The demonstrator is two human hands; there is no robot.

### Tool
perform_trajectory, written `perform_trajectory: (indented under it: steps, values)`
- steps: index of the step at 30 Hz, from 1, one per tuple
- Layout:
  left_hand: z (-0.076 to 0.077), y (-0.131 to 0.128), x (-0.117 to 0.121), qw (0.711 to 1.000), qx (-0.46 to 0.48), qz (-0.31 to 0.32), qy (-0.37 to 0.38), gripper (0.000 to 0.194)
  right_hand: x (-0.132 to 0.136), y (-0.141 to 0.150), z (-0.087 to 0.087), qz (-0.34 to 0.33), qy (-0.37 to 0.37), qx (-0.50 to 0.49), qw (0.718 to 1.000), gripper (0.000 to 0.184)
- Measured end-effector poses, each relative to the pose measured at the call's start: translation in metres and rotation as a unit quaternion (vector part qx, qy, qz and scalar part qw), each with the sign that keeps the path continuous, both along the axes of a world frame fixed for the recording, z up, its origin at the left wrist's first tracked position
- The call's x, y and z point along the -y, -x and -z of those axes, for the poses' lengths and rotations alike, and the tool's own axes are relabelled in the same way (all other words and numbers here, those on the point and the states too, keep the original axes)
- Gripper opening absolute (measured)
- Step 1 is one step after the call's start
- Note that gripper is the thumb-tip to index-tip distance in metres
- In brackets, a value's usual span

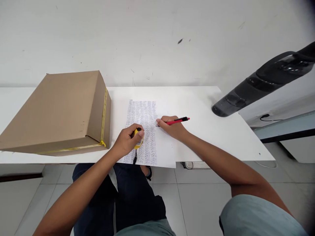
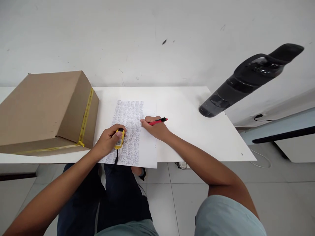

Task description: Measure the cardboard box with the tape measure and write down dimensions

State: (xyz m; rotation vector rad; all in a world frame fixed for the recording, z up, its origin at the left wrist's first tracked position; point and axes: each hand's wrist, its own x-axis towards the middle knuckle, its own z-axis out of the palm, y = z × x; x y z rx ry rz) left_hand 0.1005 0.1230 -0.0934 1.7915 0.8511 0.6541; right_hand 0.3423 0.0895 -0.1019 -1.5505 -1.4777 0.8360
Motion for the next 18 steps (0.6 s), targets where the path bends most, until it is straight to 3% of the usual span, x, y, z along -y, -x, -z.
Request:
perform_trajectory:
  steps: [7,13,18]
  values:
    - [0.0004,0.0003,0.0006,1.000,0.003,-0.003,-0.012,0.045,0.0007,-0.0023,0.0010,-0.006,0.011,-0.022,1.000,0.053]
    - [0.0013,0.0005,0.0000,1.000,-0.003,-0.006,-0.011,0.044,0.0027,-0.0014,-0.0015,0.016,0.014,-0.020,1.000,0.051]
    - [-0.0002,-0.0001,0.0005,1.000,-0.001,-0.008,-0.013,0.044,0.0021,-0.0016,-0.0032,-0.003,0.027,-0.011,1.000,0.045]
